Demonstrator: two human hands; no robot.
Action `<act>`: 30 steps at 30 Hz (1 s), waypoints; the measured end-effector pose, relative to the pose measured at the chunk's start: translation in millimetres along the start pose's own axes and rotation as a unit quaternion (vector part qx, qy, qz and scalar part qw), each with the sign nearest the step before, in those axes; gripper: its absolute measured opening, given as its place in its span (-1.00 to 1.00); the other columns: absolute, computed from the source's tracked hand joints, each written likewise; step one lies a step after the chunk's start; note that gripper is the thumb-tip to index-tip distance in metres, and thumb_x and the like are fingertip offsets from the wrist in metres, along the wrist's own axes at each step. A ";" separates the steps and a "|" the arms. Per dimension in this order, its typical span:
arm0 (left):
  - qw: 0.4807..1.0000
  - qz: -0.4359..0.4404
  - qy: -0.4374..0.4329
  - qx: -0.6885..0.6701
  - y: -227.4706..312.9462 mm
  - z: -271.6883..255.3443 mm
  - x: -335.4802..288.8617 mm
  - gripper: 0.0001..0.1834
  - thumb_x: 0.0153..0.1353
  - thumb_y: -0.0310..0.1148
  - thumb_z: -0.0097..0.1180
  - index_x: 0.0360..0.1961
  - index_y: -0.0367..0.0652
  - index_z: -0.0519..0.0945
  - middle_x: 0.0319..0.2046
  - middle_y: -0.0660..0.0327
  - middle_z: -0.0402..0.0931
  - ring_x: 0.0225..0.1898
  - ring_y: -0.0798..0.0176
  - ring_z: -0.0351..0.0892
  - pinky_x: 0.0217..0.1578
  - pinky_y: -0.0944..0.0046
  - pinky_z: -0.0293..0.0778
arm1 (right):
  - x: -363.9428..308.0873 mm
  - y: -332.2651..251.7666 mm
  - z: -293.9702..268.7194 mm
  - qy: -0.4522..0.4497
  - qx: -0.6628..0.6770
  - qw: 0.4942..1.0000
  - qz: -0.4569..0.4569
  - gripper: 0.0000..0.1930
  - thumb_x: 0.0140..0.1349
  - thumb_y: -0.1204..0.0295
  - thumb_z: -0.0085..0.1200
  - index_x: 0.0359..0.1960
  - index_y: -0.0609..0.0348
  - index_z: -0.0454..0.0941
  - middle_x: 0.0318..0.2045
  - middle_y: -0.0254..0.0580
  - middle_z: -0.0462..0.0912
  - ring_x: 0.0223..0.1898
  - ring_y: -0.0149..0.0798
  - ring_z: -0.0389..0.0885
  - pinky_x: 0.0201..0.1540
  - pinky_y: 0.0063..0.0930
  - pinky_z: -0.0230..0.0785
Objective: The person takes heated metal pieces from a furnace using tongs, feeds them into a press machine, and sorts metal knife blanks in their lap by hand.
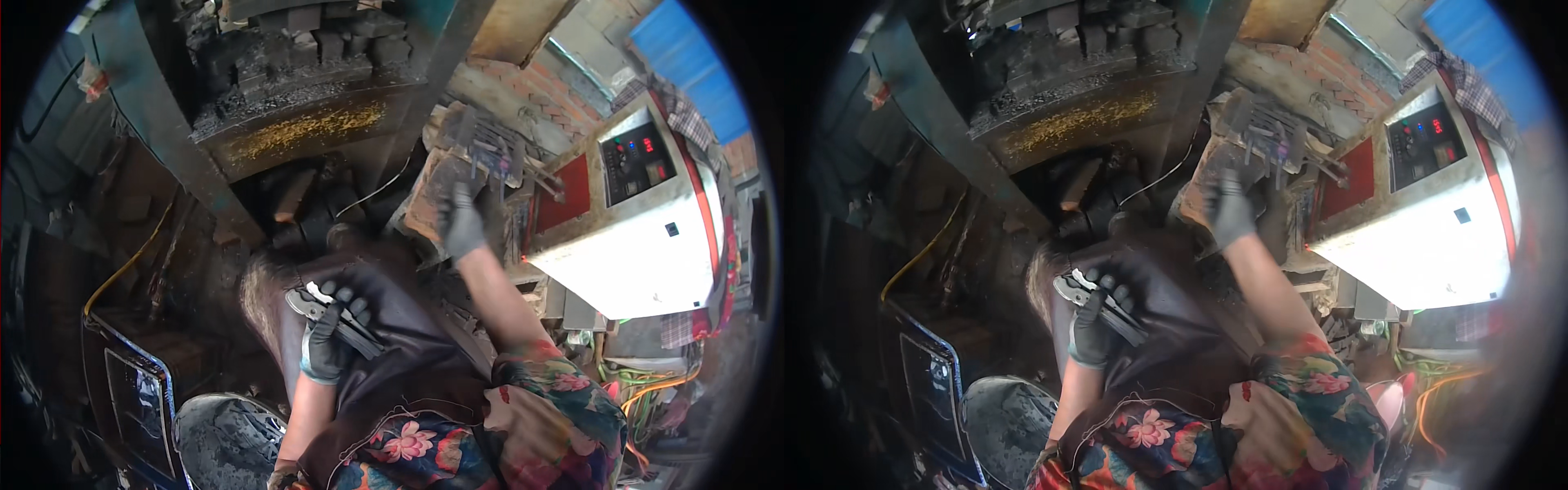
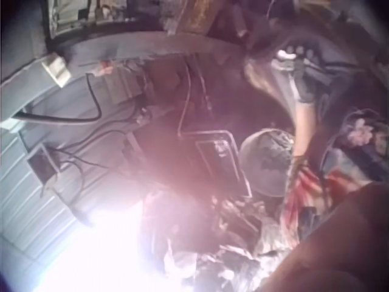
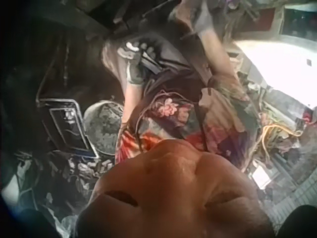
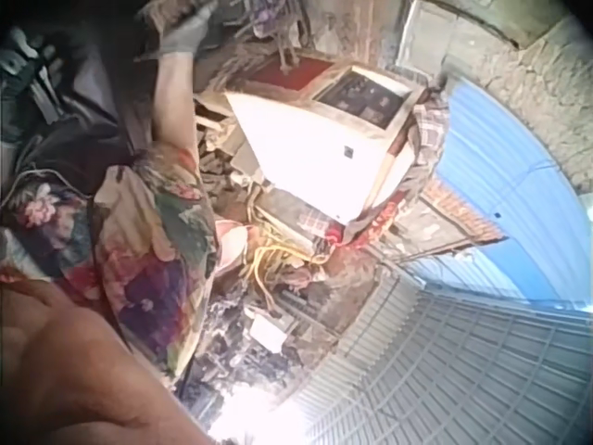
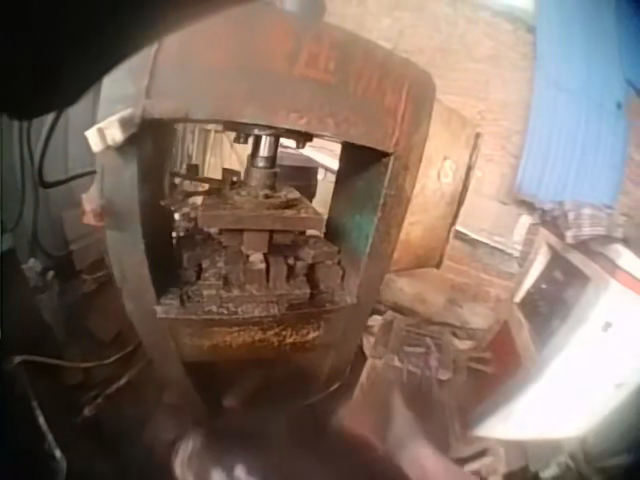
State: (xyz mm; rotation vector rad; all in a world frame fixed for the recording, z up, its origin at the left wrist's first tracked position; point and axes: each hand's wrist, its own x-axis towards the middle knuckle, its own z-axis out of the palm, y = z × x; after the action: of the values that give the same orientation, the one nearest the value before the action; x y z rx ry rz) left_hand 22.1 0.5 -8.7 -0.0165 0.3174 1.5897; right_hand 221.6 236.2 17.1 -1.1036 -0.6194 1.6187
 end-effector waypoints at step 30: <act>0.999 -0.019 -0.001 -0.029 1.6 -3.9 -2.2 -0.56 0.30 -0.44 0.08 0.20 -0.03 0.35 0.05 0.14 0.49 0.07 0.01 0.54 0.10 -0.01 0.50 | 21.2 -59.3 248.7 -0.294 -0.236 0.923 -0.073 -0.49 0.40 -0.04 -0.19 -0.28 0.22 0.52 -0.59 -0.43 0.40 -0.60 -0.50 0.34 -0.61 -0.65 0.08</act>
State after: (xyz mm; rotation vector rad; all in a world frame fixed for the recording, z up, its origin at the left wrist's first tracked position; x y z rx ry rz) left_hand 19.9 -2.5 -11.7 -0.0641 0.2677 1.5607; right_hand 27.4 307.4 168.9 -0.8571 -1.5162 1.7136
